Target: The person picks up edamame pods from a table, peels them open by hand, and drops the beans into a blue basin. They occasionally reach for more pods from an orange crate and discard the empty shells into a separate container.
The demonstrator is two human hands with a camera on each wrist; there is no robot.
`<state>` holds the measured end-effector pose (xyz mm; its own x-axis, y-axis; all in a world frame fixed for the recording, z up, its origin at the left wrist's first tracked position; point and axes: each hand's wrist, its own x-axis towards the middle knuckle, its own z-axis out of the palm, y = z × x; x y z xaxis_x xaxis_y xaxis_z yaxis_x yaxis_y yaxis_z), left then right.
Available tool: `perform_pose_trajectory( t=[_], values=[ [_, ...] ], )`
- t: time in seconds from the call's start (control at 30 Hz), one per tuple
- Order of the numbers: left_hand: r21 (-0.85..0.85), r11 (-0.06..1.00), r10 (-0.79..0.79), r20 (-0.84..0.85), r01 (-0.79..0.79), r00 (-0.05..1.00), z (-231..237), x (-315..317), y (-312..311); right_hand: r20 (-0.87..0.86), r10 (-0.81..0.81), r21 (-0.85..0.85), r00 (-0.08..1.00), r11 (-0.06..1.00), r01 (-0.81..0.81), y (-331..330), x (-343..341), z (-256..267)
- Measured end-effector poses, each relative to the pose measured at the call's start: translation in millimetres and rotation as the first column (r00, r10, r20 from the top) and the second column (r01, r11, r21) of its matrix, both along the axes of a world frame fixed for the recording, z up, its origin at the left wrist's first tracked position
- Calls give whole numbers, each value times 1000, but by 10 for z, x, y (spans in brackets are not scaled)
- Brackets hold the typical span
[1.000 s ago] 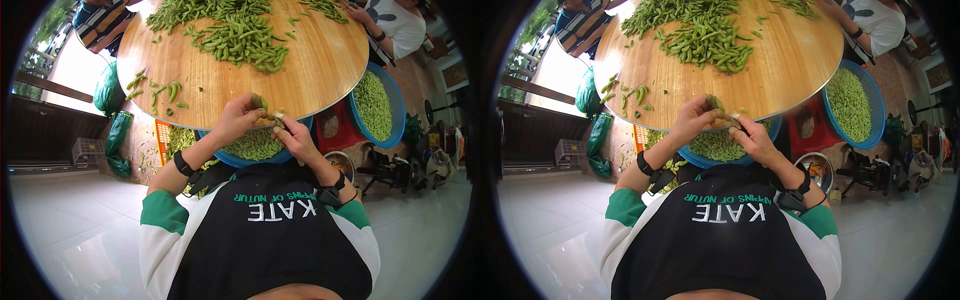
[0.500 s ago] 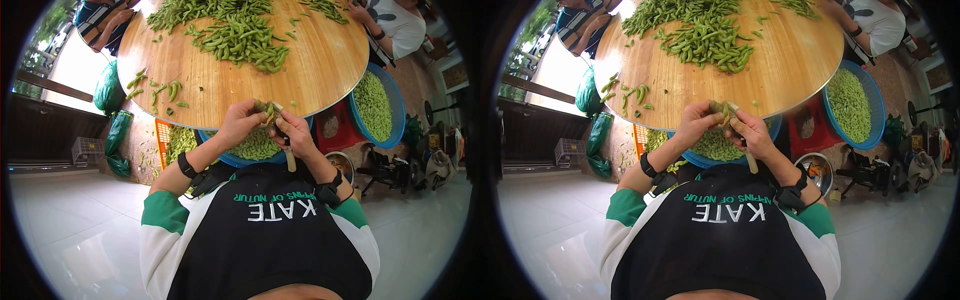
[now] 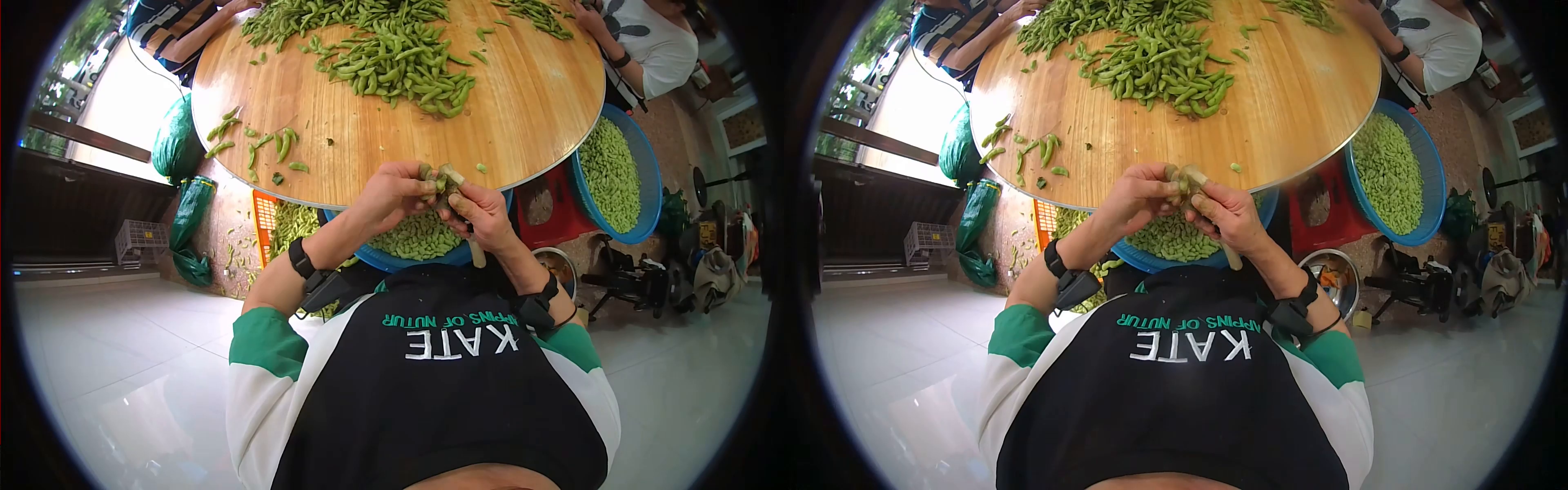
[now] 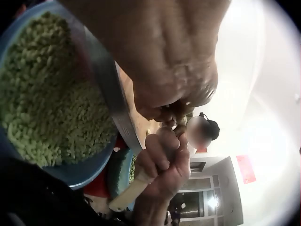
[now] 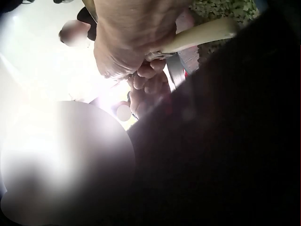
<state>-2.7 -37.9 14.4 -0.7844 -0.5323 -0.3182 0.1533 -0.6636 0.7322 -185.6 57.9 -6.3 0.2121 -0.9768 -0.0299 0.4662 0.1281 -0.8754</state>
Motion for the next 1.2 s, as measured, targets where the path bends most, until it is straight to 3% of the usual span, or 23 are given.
perform_pose_trajectory(
  t=[0.03, 0.07, 0.1, 0.13, 0.2, 0.23, 0.27, 0.3, 0.33, 0.43, 0.5, 0.53, 0.57, 0.63, 0.7, 0.77, 0.83, 0.9, 0.93, 1.0, 1.03, 1.1, 1.2],
  values=[
    [0, 1000, 2, 0, -2, 1000, -24, 4, -12, 0, 2, 0, 1000, 1000, -2, -28, 1, -19],
    [88, 996, -27, -29, 30, 999, -59, 10, -19, -341, -167, -359, 925, 933, 36, -57, 2, -39],
    [175, 982, -55, -61, 65, 997, -63, 11, -12, -551, -421, -660, 720, 748, -67, -74, 2, -52],
    [180, 981, -55, -60, 65, 997, -65, 12, 12, -552, -419, -656, 721, 752, -66, -69, -16, -49],
    [117, 993, -35, 3, 34, 999, -37, -16, 44, -640, -493, -698, 589, 694, -177, -69, -80, -1],
    [115, 993, -36, 1, 35, 999, -27, -37, 44, -640, -495, -699, 587, 693, -178, -39, -63, 36],
    [4, 1000, -18, 49, 18, 999, -21, -60, 48, -578, -325, -485, 748, 875, 5, 22, -17, 74],
    [-107, 994, 9, 96, 2, 995, -21, -75, 59, -429, -186, -184, 884, 976, 115, 59, 29, 102],
    [-106, 994, 14, 95, -4, 995, -29, -87, 75, -429, -180, -184, 885, 977, 110, 57, 87, 120],
    [-356, 934, 86, 223, -1, 971, -14, -98, 103, -271, -299, -153, 915, 952, 265, 52, 117, 135],
    [-683, 723, 299, 172, -105, 938, 76, 23, 87, -696, -410, -327, 589, 912, 249, 35, -87, 117],
    [-857, 515, 449, 237, -33, 862, 156, 141, 33, -748, -504, -424, 433, 864, 273, 26, -128, 283],
    [-955, 283, 596, 248, 89, 764, 216, 292, -45, -747, -503, -422, 434, 864, 275, -27, -199, 250],
    [-943, -76, 781, 147, 325, 607, 207, 556, -299, -726, -687, -682, 26, 725, 91, -166, -360, 178],
    [-764, -97, 902, 203, 638, 380, 239, 762, -529, -728, -685, -685, -29, 725, 71, -254, -351, 198],
    [-770, -133, 913, 149, 624, 378, 235, 781, -635, -760, -635, -636, -141, 771, -45, -308, -305, 118],
    [-776, -167, 919, 102, 609, 381, 228, 715, -706, -776, -618, -614, -128, 786, -76, -313, -194, 122],
    [-955, -94, 745, 120, 282, 657, 178, 440, -741, -837, -546, -544, 31, 825, -157, -300, -92, 150],
    [-967, -103, 692, 99, 233, 715, 196, 270, -742, -834, -551, -548, 27, 822, -157, -266, -40, 149],
    [-968, -144, 599, 81, 206, 797, 211, -84, -770, -830, -432, -534, 352, 796, -284, -167, 50, 135],
    [-957, -179, 564, 90, 228, 821, 207, -237, -802, -833, -432, -532, 345, 797, -286, -123, 93, 154],
    [-938, -168, 614, 140, 302, 777, 99, -523, -912, -834, -377, -512, 403, 802, -309, -31, 151, 194],
    [-894, -131, 689, 228, 428, 688, -41, -739, -996, -793, -334, -484, 509, 854, -193, -15, 86, 234]
  ],
)
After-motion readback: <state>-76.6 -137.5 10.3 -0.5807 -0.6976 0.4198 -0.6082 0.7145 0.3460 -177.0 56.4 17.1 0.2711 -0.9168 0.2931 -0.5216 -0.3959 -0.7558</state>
